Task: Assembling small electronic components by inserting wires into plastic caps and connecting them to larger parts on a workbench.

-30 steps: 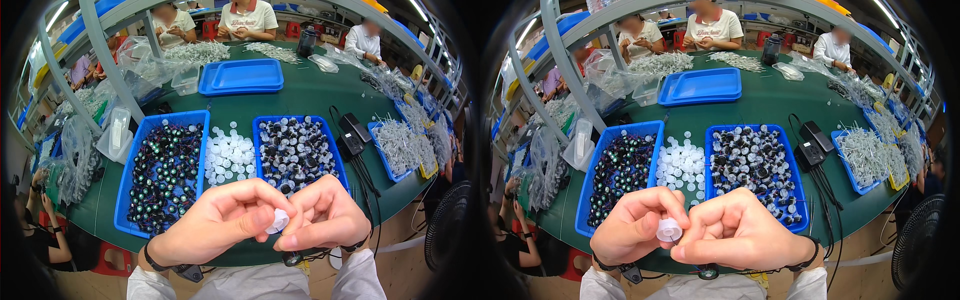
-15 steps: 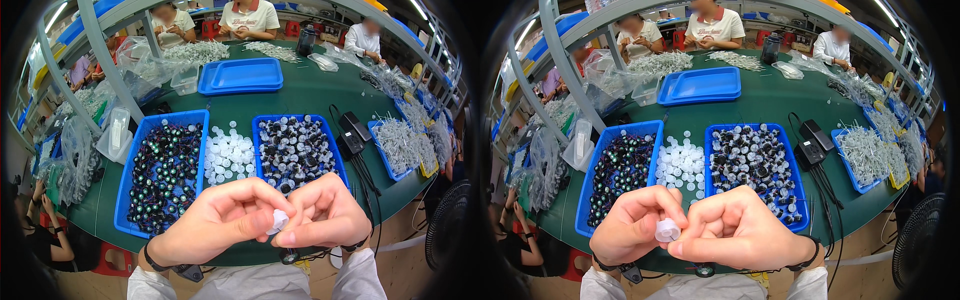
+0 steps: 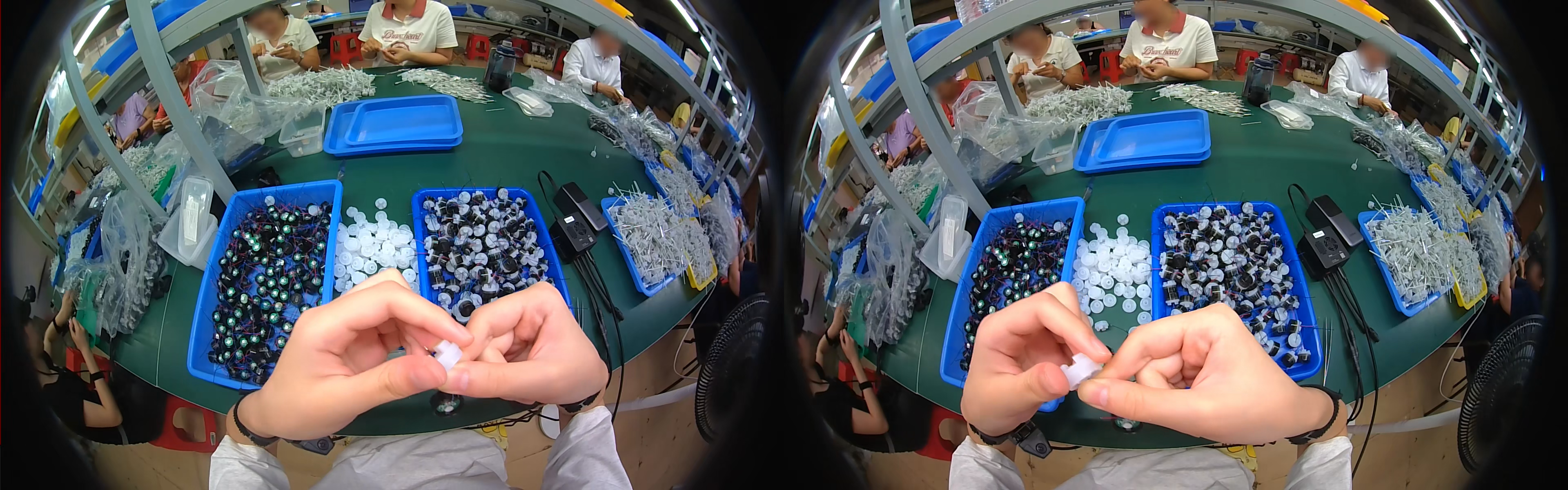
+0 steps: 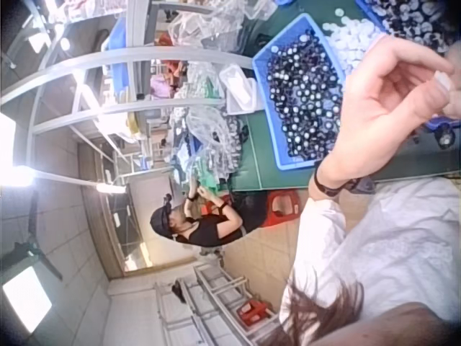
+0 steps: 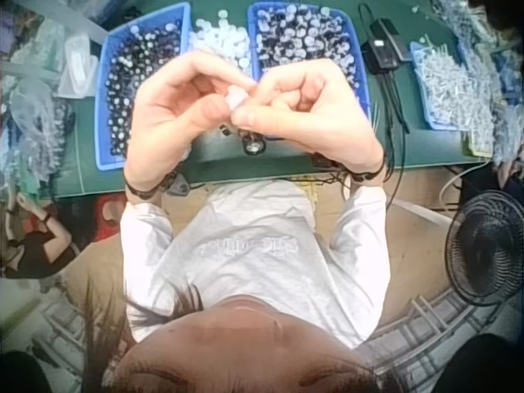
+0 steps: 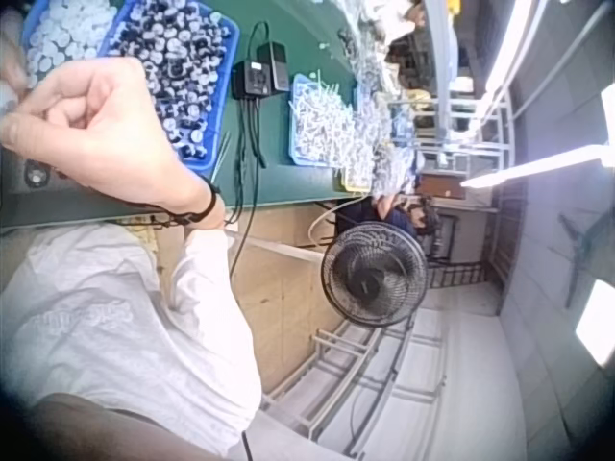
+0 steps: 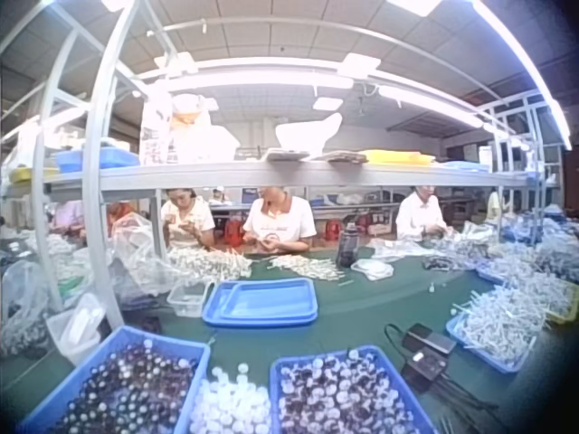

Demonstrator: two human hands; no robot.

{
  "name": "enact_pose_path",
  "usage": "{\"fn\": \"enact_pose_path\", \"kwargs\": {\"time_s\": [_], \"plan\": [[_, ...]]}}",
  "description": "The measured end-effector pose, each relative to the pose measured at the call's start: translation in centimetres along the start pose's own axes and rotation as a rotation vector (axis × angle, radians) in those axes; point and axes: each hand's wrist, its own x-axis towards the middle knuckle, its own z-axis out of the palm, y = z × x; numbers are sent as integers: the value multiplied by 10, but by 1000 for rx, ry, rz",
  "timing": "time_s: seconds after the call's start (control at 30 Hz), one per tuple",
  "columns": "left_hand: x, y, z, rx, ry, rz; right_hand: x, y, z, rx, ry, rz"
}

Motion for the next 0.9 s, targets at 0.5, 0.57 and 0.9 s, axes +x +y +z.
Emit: {"fn": "enact_pose_path", "kwargs": {"time_s": [0.5,0.57,0.9], "plan": [[2,-7,-12,-230,-113,28,0,2,7,-253,48,-174],[2,-8,-14,-221,-122,30,0,2,8,-290,54,-203],[2,-13,-8,-190,-14,68,1,9,13,-664,174,-463]]}}
